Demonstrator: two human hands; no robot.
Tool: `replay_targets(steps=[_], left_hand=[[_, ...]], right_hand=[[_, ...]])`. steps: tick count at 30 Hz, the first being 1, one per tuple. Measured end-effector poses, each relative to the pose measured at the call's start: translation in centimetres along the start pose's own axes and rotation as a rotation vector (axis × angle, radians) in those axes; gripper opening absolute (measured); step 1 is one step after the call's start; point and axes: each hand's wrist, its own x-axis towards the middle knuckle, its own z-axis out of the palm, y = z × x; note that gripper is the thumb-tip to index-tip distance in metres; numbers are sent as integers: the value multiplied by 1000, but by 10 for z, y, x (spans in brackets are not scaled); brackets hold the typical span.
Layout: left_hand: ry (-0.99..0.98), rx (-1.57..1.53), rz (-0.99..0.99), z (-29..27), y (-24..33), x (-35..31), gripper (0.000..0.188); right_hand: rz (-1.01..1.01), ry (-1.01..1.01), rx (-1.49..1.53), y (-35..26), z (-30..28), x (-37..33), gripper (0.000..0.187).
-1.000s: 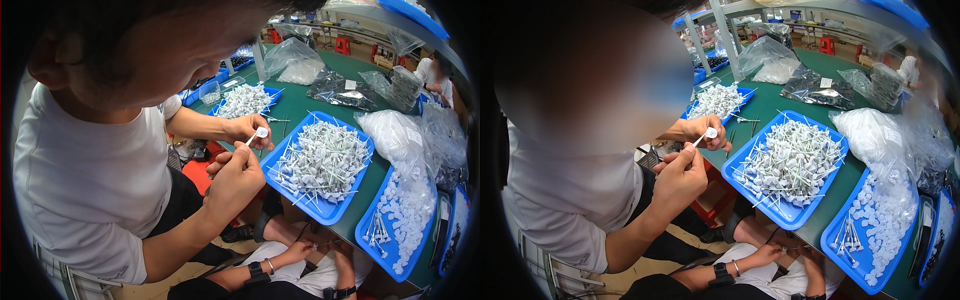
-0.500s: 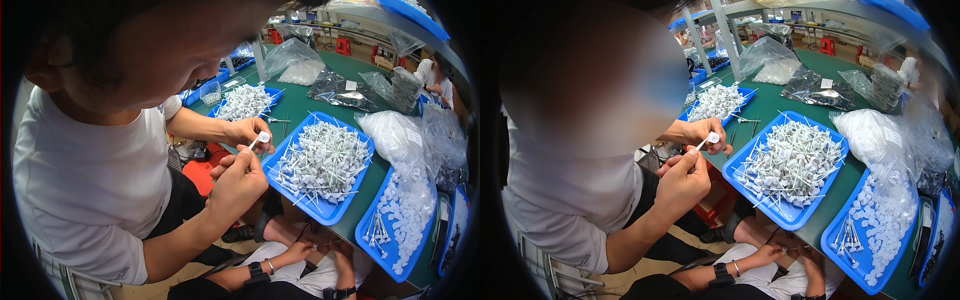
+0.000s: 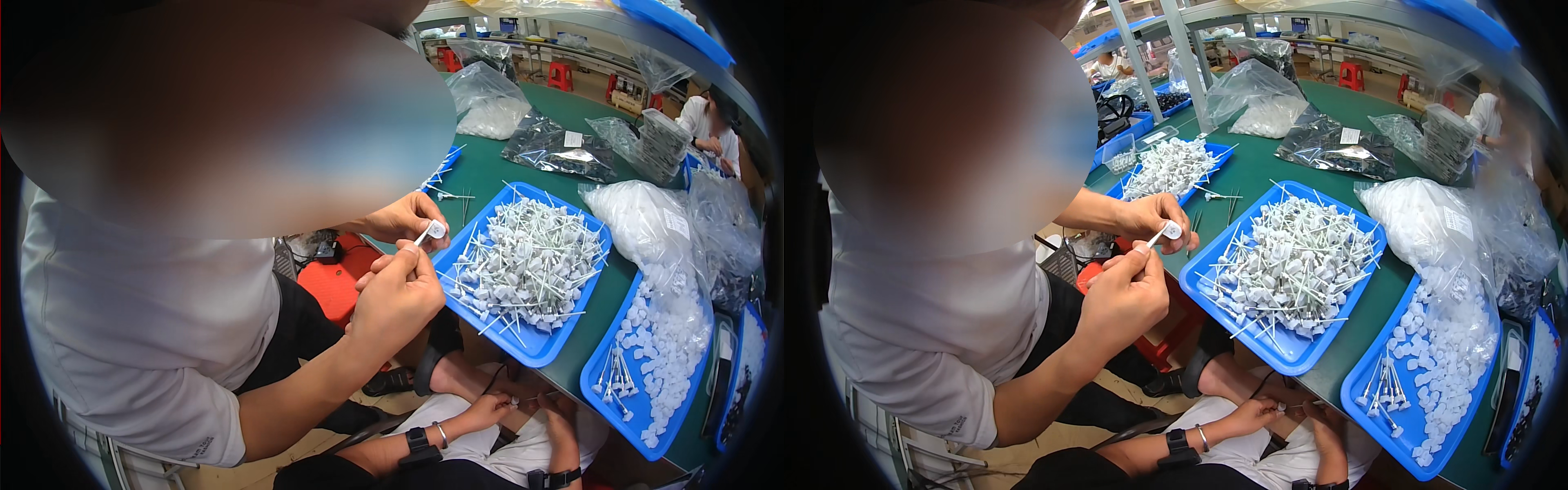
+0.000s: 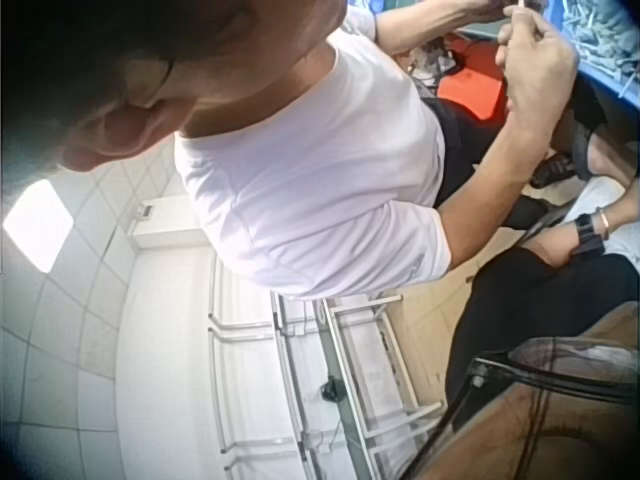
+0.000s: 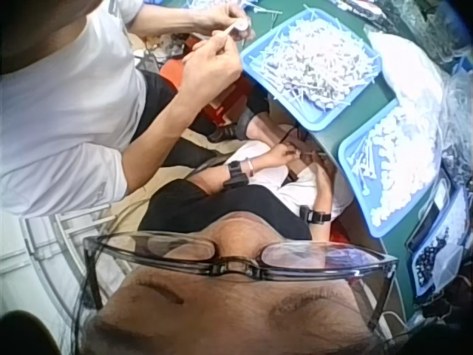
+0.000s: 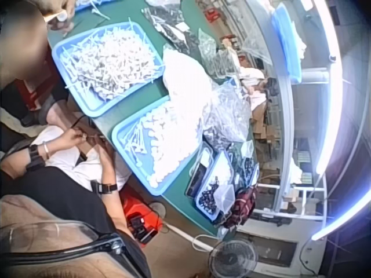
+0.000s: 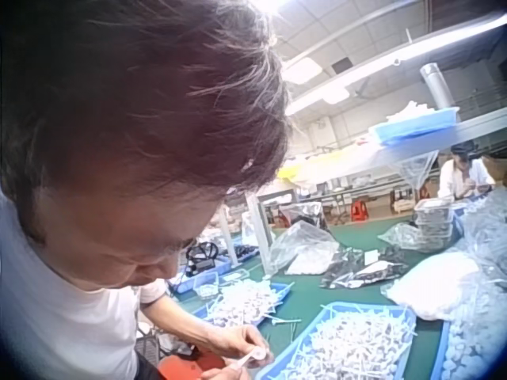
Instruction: The recorder uses tweezers to assemble small plastic parts at a workshop table.
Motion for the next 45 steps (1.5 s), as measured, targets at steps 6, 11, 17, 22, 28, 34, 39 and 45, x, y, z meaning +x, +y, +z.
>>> replay_targets(steps=[6,11,17,22,28,34,39,45], left_hand=[[13,23,5,-1,1,-3,23],[-20,31,-14,-3,8,-4,23],[7,5,14,-2,6,-4,23],[20,9,29,0,4,-4,23],[47,22,72,2,-3,-2,23],[47,14,68,0,-1,0,25],[37,28,57,-3,3,1,27],[12,18,9,1,4,-5,25]], right_hand=[[6,-9,-2,0,2,0,30],[-21,13,-3,-2,5,-1,32],[12,-18,7,-1,1,0,33],[18,-16,3,-3,1,-1,33],[-13,-5,31,-3,5,-1,30],[15,-20,-15,-1,3,2,33],[5,-20,-21,5,-1,6,31],[6,-15,17,3,-1,-3,30]])
